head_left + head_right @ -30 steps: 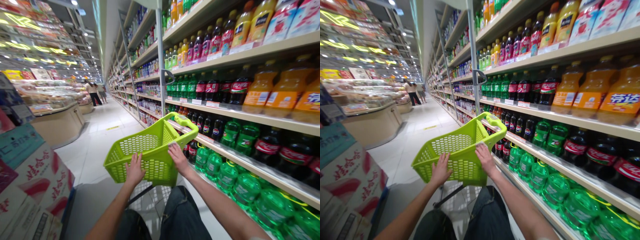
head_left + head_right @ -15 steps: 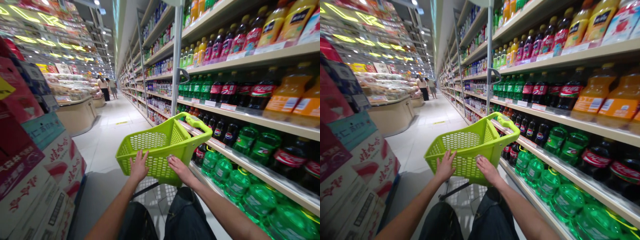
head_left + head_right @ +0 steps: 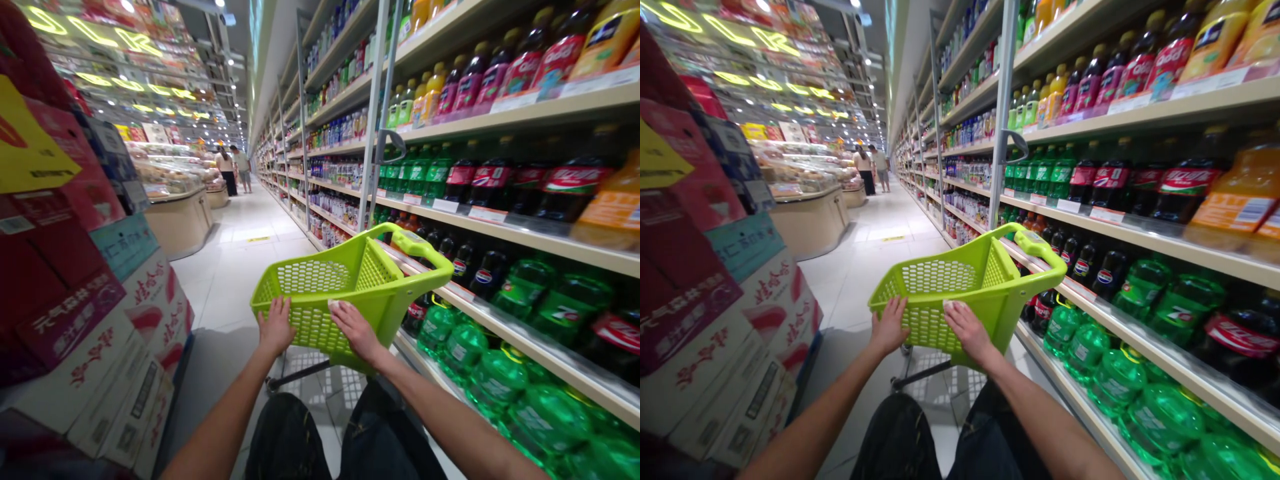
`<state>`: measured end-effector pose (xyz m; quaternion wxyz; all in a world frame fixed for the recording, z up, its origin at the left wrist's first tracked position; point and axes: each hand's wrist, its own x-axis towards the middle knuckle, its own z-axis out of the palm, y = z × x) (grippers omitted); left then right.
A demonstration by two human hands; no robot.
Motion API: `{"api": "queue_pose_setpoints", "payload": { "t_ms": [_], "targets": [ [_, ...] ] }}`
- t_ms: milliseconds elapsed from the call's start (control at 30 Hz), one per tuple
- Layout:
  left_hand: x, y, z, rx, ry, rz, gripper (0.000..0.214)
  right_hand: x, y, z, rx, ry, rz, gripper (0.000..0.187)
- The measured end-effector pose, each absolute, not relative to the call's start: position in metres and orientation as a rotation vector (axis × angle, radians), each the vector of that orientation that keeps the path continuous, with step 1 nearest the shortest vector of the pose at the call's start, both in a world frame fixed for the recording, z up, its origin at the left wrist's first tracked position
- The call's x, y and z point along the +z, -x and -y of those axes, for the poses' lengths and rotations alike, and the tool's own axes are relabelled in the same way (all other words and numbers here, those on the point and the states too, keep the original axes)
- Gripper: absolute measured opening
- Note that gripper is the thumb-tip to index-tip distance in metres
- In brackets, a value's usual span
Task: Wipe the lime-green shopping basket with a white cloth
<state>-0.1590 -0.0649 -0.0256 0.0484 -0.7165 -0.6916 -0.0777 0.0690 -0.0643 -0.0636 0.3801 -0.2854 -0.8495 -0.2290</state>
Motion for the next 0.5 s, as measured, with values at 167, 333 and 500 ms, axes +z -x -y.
{"api": "queue_pose_setpoints", "payload": {
  "t_ms": [167, 333, 500],
  "targets": [
    [-0.021, 0.160, 0.070, -0.269, 2.238, 2.013, 0.069, -0.069, -0.038, 0.057, -0.565, 0.689, 2.152, 0.035],
    [-0.020, 0.191, 0.067, -0.344, 2.231, 2.177, 0.067, -0.106, -0.028, 0.071, -0.550, 0.611, 2.264, 0.031],
    [-0.031, 0.216, 0.066, -0.441, 2.261, 2.233, 0.070, -0.078, 0.004, 0.056, -0.538, 0.645, 2.145, 0.036]
  ]
}}
